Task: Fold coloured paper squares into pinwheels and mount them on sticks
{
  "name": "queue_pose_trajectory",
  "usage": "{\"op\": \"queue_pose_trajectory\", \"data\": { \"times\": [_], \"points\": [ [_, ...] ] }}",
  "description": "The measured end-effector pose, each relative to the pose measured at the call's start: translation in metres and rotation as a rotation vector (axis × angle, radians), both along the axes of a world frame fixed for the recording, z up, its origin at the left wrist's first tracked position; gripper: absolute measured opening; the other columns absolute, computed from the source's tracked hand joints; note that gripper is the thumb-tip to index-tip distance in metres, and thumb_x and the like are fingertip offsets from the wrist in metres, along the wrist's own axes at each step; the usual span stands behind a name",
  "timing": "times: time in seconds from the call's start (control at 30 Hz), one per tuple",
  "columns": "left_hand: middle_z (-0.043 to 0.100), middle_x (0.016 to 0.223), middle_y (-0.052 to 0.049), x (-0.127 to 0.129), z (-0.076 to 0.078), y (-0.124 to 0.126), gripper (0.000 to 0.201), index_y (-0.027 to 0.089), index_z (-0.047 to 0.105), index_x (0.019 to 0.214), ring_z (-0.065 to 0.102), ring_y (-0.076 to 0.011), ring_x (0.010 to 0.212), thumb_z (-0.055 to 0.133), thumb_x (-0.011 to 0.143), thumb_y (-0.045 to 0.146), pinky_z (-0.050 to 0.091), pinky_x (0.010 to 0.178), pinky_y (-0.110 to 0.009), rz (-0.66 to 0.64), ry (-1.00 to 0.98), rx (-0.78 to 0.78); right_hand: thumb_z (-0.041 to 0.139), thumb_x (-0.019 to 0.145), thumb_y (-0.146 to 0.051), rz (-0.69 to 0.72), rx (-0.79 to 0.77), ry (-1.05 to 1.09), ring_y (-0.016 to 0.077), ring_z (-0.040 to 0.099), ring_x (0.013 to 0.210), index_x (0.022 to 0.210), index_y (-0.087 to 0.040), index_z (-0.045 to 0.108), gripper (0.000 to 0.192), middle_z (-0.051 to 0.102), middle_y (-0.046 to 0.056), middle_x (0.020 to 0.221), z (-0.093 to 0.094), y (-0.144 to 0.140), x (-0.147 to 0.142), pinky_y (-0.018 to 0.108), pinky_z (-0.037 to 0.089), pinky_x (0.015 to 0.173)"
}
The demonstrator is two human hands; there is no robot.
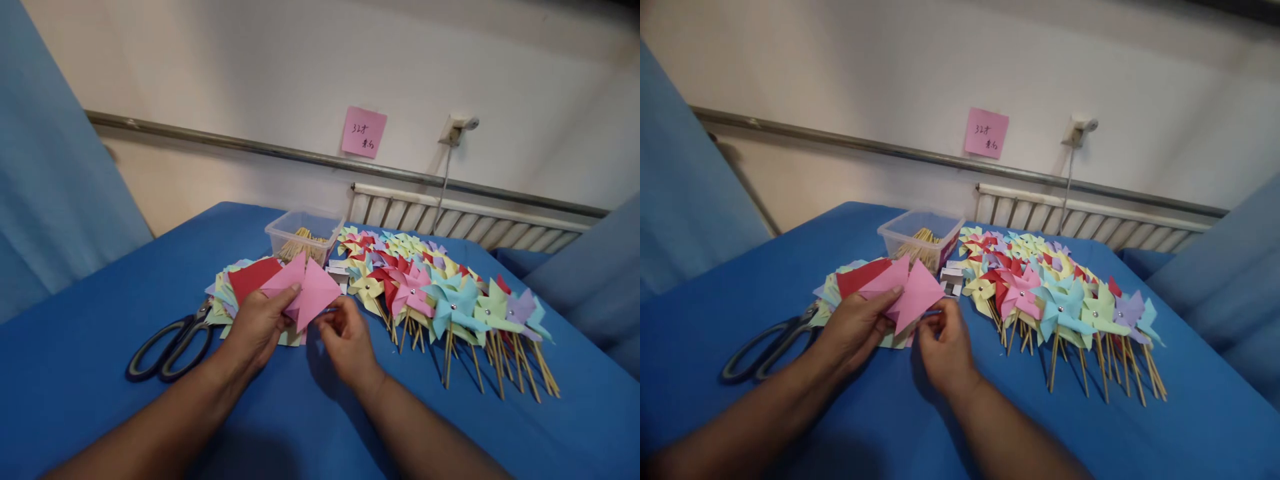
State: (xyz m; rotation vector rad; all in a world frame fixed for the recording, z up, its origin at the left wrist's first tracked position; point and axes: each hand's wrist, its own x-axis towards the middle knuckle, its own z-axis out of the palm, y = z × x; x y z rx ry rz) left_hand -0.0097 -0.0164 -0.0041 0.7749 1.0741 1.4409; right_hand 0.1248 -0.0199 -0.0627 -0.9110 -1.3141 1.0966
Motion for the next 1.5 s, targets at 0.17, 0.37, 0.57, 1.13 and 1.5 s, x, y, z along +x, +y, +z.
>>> {"op": "queue_pose_trajectory", "data": {
  "times": [0.17, 0.37, 0.57, 1.13, 1.5],
  "points": [
    [0.073, 0.072, -0.007, -0.003, 0.001, 0.001, 0.029, 0.009, 0.071, 0.088, 0.064, -0.0155, 0.057, 0.081, 0.065, 0.023, 0.05, 0.052, -0.024, 0.006, -0.01, -0.053, 0.052, 0.076, -0.006, -0.29, 0.384, -0.228, 0.0245, 0.049, 0.124, 0.13, -0.026, 0.046, 0.058, 0.041, 0.011, 0.139, 0.013, -0.003, 0.011, 0.044, 0.046, 0.097],
    [0.07, 0.069, -0.006, 0.0, 0.001, -0.004, 0.027, 0.01, 0.07, 0.09, 0.064, -0.0179, 0.059, 0.077, 0.07, 0.027, 0.052, 0.053, -0.027, -0.144, 0.027, -0.068, 0.056, 0.071, -0.003, -0.197, 0.567, -0.525, 0.03, 0.033, 0.137, 0.112, -0.03, 0.062, 0.049, 0.032, 0.004, 0.146, 0.022, -0.009, 0.012, 0.055, 0.029, 0.11],
    [0.071, 0.075, -0.006, 0.003, 0.003, -0.007, 0.036, 0.009, 0.067, 0.099, 0.061, -0.0157, 0.056, 0.078, 0.067, 0.022, 0.047, 0.045, -0.024, -0.204, 0.004, -0.081, 0.064, 0.075, -0.01, -0.161, 0.51, -0.47, 0.0271, 0.043, 0.128, 0.091, -0.026, 0.069, 0.023, 0.047, 0.005, 0.134, 0.017, -0.004, 0.013, 0.049, 0.034, 0.107],
    [0.074, 0.085, -0.009, -0.005, -0.001, 0.002, 0.027, 0.012, 0.069, 0.098, 0.068, -0.0201, 0.068, 0.072, 0.071, 0.012, 0.056, 0.062, -0.029, -0.202, -0.06, -0.06, 0.064, 0.083, -0.017, -0.227, 0.662, -0.599, 0.0258, 0.048, 0.122, 0.098, -0.026, 0.067, 0.019, 0.05, 0.007, 0.131, 0.022, 0.002, 0.023, 0.048, 0.039, 0.102],
    [0.075, 0.077, -0.007, -0.001, 0.003, -0.001, 0.025, 0.014, 0.07, 0.096, 0.066, -0.02, 0.062, 0.071, 0.071, 0.012, 0.052, 0.057, -0.028, -0.214, -0.033, -0.098, 0.065, 0.083, -0.02, -0.204, 0.765, -0.742, 0.0292, 0.04, 0.129, 0.094, -0.029, 0.069, 0.015, 0.049, 0.004, 0.138, 0.024, 0.005, 0.028, 0.052, 0.035, 0.102]
  ]
}}
